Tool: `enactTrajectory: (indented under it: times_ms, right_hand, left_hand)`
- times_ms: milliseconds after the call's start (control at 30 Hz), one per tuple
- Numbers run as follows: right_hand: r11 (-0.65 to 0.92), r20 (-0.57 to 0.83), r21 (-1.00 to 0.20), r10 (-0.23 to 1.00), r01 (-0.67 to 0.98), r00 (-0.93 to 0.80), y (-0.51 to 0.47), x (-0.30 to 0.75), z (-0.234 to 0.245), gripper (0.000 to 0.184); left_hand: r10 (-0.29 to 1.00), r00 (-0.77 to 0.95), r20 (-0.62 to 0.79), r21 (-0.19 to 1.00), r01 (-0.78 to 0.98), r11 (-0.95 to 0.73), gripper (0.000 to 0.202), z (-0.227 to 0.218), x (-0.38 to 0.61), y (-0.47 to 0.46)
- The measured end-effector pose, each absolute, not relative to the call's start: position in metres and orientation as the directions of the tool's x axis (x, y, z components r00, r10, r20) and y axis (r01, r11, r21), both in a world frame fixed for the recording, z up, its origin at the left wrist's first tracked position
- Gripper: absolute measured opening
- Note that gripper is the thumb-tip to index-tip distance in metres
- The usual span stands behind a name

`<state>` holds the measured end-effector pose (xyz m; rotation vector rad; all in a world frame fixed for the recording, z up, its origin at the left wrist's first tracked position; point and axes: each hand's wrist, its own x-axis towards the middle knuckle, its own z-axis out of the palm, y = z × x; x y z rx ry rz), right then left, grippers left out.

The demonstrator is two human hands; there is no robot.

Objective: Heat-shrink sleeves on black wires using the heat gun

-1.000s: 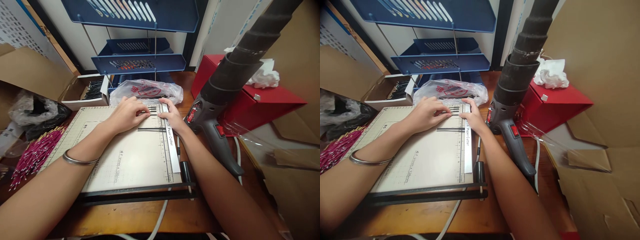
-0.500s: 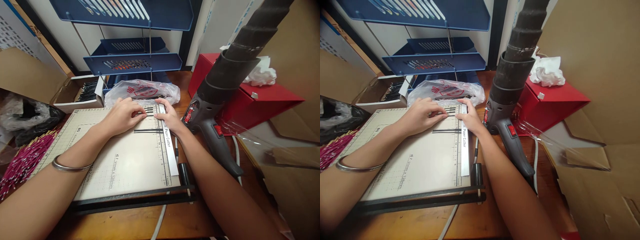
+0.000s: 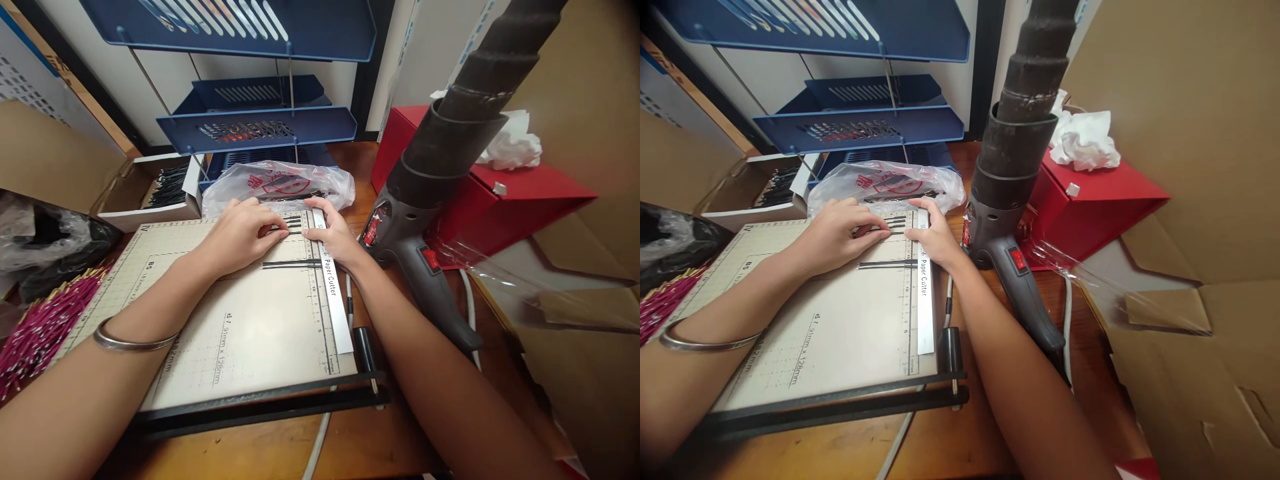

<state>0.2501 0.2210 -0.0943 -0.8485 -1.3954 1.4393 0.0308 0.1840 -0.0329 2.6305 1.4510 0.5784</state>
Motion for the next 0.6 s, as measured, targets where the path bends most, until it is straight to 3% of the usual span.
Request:
enactTrajectory:
  times_ms: [600]
  right_hand:
    - [0.084, 0.119, -0.988, 0.946, -0.127, -0.300, 0.2214, 0.2494, -0.0925, 0.064]
  left_hand:
    - [0.829, 0.474, 0.297, 0.232, 0.806, -0.544, 0.027, -0.0325, 0.0328, 0.1834]
